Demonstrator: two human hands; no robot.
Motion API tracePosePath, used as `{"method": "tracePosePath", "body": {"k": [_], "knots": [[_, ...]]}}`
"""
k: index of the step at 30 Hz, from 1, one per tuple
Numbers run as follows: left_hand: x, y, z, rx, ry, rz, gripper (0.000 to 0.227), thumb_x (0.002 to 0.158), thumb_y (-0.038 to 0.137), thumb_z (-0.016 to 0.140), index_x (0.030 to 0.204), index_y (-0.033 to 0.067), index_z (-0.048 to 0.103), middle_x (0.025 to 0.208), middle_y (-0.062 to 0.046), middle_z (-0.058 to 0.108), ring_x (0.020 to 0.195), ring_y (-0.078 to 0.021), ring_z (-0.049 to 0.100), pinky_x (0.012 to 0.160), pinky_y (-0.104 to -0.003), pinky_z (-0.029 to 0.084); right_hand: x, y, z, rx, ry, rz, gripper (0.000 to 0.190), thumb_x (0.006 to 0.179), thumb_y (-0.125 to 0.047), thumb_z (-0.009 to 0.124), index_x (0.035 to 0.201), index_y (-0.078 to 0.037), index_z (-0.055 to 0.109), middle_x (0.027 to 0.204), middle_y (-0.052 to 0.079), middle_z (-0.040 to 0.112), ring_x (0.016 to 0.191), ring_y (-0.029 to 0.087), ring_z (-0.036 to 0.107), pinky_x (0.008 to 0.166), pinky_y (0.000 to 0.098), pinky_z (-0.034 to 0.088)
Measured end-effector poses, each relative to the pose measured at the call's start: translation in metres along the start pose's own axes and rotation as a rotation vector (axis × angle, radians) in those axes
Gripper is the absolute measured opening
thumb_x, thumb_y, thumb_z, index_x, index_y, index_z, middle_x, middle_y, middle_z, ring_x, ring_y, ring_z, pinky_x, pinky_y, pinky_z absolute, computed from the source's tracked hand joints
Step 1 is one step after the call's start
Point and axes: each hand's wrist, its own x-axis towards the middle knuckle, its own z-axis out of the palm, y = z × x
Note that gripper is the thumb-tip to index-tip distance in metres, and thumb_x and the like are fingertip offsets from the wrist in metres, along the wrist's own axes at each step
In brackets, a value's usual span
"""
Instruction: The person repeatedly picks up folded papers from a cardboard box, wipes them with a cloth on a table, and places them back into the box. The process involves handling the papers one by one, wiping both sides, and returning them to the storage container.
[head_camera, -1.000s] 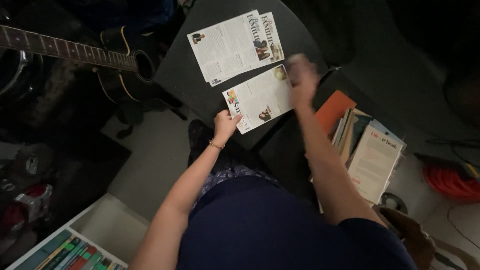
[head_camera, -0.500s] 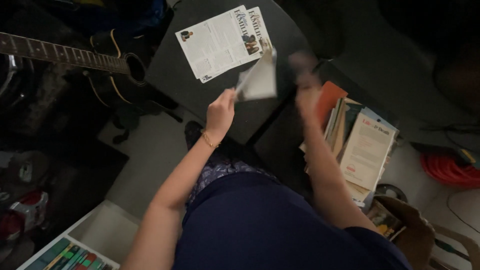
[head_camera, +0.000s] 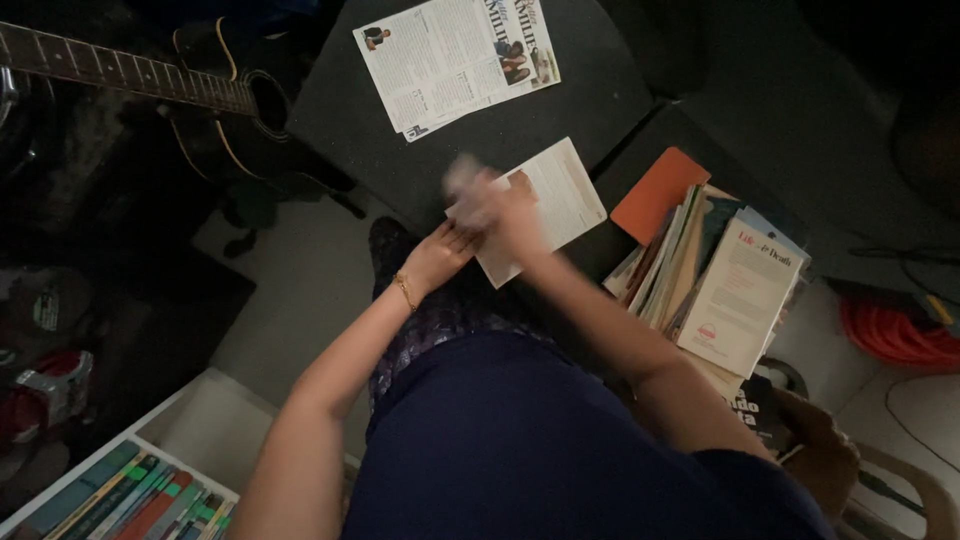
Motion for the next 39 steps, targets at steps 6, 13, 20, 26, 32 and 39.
{"method": "tracePosePath", "body": {"k": [6, 13, 20, 26, 32, 39], "knots": [[-0.043, 0.006, 0.047, -0.043, -0.008, -0.029, 0.018, 0.092, 0.015, 0.067, 0.107, 0.0194, 0.075, 0.095, -0.003, 0.077, 0.091, -0.0196, 0.073, 0.097, -0.04, 0.055, -0.007, -0.001, 0.01, -0.771, -0.117, -0.183, 0.068, 0.097, -0.055, 0.056, 0.161, -0.04, 0.039, 0.173, -0.001, 0.023, 0.158, 0.034, 0.012, 0.121, 0.0582, -0.012], [-0.038, 0.016, 0.04, 0.03, -0.089, -0.084, 0.032, 0.101, 0.013, 0.058, 0.131, 0.0127, 0.067, 0.13, -0.011, 0.07, 0.119, -0.0277, 0.067, 0.101, -0.043, 0.052, 0.041, 0.133, -0.08, -0.479, 0.386, 0.432, 0.045, 0.093, -0.007, 0.065, 0.137, -0.004, 0.057, 0.152, 0.027, 0.042, 0.134, 0.055, 0.046, 0.114, 0.0641, 0.033], [-0.108, 0.021, 0.085, 0.084, -0.226, -0.098, 0.018, 0.087, 0.012, 0.063, 0.099, 0.011, 0.076, 0.092, -0.013, 0.075, 0.092, -0.0311, 0.072, 0.096, -0.048, 0.053, -0.038, -0.007, 0.045, -0.569, -0.216, -0.225, 0.076, 0.09, -0.061, 0.059, 0.158, -0.032, 0.042, 0.169, -0.005, 0.033, 0.157, 0.02, 0.025, 0.124, 0.046, 0.004], [-0.032, 0.023, 0.004, 0.217, -0.226, -0.132, 0.032, 0.098, 0.013, 0.056, 0.127, 0.0069, 0.068, 0.12, -0.015, 0.071, 0.109, -0.0299, 0.07, 0.088, -0.035, 0.056, 0.017, 0.052, -0.066, -0.416, 0.061, 0.35, 0.055, 0.111, -0.025, 0.044, 0.165, -0.021, 0.033, 0.171, 0.013, 0.024, 0.157, 0.038, 0.009, 0.122, 0.0664, 0.008], [0.054, 0.014, -0.025, -0.54, -0.425, -0.34, 0.035, 0.098, 0.04, 0.059, 0.1, 0.008, 0.073, 0.08, -0.017, 0.073, 0.052, -0.0397, 0.064, 0.046, -0.046, 0.053, 0.041, 0.021, -0.134, -0.032, 0.298, -0.013, 0.054, 0.102, 0.014, 0.037, 0.155, 0.0, 0.035, 0.163, 0.013, 0.043, 0.14, 0.025, 0.055, 0.127, 0.0381, 0.022], [0.084, -0.074, 0.092, -0.79, -0.448, -0.581, 0.046, 0.106, 0.042, 0.051, 0.137, 0.0114, 0.064, 0.124, -0.017, 0.071, 0.121, -0.0392, 0.064, 0.107, -0.049, 0.047, -0.026, 0.061, -0.125, 0.352, 0.532, 0.648, 0.024, 0.112, -0.018, 0.055, 0.089, -0.011, 0.05, 0.074, 0.007, 0.059, 0.066, 0.021, 0.06, 0.064, 0.0437, 0.05]]}}
